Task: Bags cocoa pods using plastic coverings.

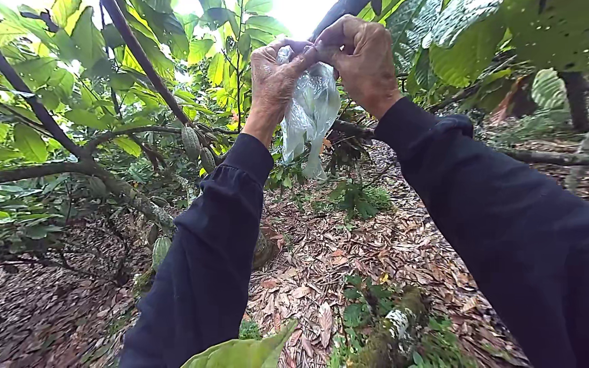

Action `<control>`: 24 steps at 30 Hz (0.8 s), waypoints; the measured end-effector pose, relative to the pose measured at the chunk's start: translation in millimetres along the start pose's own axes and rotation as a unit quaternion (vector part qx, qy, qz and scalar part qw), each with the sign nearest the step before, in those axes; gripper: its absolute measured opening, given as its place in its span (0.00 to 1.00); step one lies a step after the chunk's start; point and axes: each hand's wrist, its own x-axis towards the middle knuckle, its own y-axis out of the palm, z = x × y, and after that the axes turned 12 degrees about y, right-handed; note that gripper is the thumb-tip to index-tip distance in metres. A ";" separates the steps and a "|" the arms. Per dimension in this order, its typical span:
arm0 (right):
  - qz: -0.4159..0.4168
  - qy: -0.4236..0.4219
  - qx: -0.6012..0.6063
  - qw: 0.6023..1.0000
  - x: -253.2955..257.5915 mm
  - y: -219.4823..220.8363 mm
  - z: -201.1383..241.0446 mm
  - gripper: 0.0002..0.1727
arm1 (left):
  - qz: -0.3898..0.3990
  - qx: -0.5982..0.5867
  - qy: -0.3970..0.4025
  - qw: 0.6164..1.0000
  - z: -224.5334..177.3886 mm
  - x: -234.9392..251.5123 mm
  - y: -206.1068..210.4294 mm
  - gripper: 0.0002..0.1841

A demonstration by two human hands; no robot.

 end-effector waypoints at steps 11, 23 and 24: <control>-0.051 0.075 -0.022 0.996 1.1 14.1 10.1 0.11 | -0.021 0.124 0.080 0.989 5.4 -5.8 6.1 0.04; 0.044 0.057 0.016 0.997 -1.2 3.4 8.2 0.13 | 0.134 0.398 0.235 0.876 -2.3 -0.8 -1.5 0.09; 0.068 0.053 0.032 0.996 -3.6 -0.4 7.7 0.15 | 0.156 0.408 0.236 0.868 -4.0 1.4 -3.3 0.10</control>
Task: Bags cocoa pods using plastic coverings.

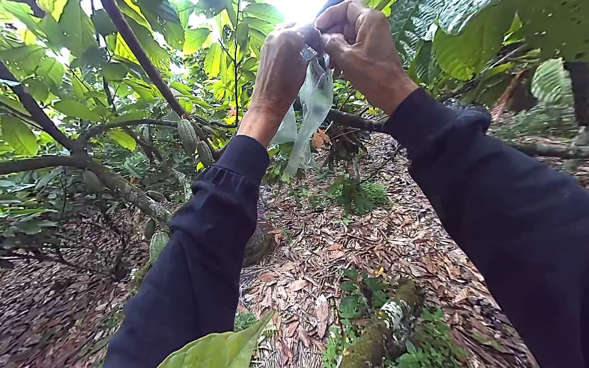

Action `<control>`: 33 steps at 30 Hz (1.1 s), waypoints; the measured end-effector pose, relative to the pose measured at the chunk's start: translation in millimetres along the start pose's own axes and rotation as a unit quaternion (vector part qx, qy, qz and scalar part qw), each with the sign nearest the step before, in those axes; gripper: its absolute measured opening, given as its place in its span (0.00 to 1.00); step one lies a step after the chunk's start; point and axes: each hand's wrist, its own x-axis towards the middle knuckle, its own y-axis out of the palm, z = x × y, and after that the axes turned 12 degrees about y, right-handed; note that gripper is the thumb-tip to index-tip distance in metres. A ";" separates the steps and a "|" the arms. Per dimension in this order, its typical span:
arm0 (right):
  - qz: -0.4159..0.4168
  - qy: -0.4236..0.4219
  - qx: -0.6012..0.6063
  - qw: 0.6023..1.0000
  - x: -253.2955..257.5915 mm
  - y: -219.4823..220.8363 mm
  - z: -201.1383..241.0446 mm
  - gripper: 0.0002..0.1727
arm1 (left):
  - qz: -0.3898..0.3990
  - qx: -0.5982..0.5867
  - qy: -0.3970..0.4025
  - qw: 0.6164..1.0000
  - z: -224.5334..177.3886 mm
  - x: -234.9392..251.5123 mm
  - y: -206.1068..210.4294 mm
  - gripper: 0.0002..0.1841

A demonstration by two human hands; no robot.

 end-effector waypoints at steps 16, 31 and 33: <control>-0.115 -0.063 -0.030 0.991 -5.6 11.8 -3.2 0.08 | -0.035 -0.430 -0.357 0.828 -2.6 -2.8 -10.3 0.05; -0.022 0.001 -0.111 0.994 -8.4 -3.9 1.6 0.22 | -0.077 -0.490 -0.360 0.790 -4.6 -11.7 -5.7 0.08; -0.022 -0.007 -0.104 0.994 -7.1 -4.2 0.2 0.19 | -0.078 -0.486 -0.363 0.791 -4.8 -13.2 -5.9 0.08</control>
